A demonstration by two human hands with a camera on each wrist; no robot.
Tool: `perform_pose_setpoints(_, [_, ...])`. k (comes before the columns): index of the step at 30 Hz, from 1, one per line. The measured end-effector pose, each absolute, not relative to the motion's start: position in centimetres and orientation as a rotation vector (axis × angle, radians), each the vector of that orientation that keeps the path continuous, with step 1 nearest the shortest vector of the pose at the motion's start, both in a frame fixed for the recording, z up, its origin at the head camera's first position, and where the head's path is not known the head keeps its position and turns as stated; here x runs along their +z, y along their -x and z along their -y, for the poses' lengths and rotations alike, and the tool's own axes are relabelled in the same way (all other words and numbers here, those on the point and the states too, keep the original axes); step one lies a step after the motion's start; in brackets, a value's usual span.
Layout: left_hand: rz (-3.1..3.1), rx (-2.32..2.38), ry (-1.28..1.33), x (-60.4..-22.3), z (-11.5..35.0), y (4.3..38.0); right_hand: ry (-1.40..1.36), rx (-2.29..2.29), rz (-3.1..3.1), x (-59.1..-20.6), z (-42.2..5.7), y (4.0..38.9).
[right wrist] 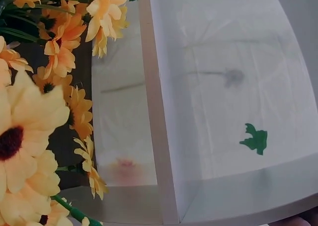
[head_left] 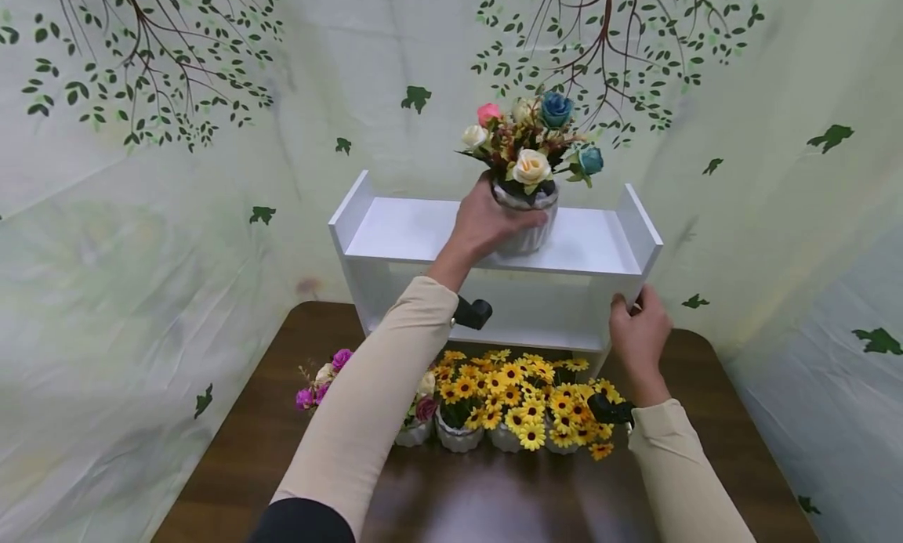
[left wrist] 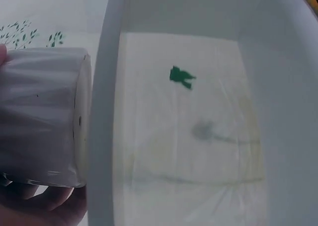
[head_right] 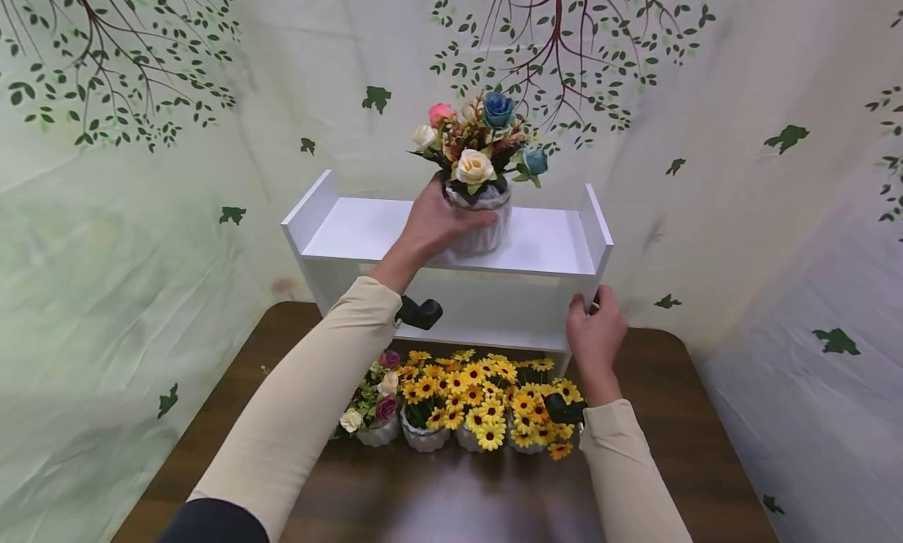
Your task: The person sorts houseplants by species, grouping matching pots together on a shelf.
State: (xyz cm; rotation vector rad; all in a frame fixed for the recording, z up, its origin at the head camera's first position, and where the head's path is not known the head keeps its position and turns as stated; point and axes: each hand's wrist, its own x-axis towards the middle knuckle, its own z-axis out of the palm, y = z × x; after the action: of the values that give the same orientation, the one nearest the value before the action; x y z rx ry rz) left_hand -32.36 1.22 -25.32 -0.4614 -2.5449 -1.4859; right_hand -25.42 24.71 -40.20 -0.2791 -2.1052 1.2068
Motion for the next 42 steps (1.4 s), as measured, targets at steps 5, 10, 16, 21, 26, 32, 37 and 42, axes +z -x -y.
perform_pose_setpoints(5, [2.562, -1.493, 0.51, -25.9, -4.5, 32.3, 0.312, 1.197, 2.103, -40.2, -25.0, 25.0])
perform_pose_setpoints(10, [2.579, -1.433, 0.525, -26.3, -7.1, 32.2, 0.31, 1.19, 2.097, -40.4, -25.0, 25.0])
perform_pose_setpoints(16, [2.589, -1.4, 0.531, -26.2, -9.6, 31.8, 0.348, 1.124, 2.105, -40.5, -24.8, 25.2])
perform_pose_setpoints(21, [2.582, -1.391, 0.514, -26.1, -11.4, 31.4, 0.357, 1.104, 2.098, -40.6, -24.8, 25.3])
perform_pose_setpoints(26, [2.554, -1.426, 0.49, -26.4, -12.4, 31.3, 0.33, 1.114, 2.08, -40.6, -24.6, 25.4])
perform_pose_setpoints(32, [2.567, -1.473, 0.488, -27.0, -11.7, 31.2, 0.33, 1.131, 2.109, -40.6, -24.2, 25.7])
perform_pose_setpoints(37, [2.654, -1.286, 0.605, -26.6, -8.1, 29.1, 0.332, 1.153, 2.112, -40.6, -24.6, 25.7])
perform_pose_setpoints(42, [2.405, -1.203, 0.69, -28.6, 0.1, 25.6, 0.368, 1.232, 2.101, -40.6, -24.8, 25.7])
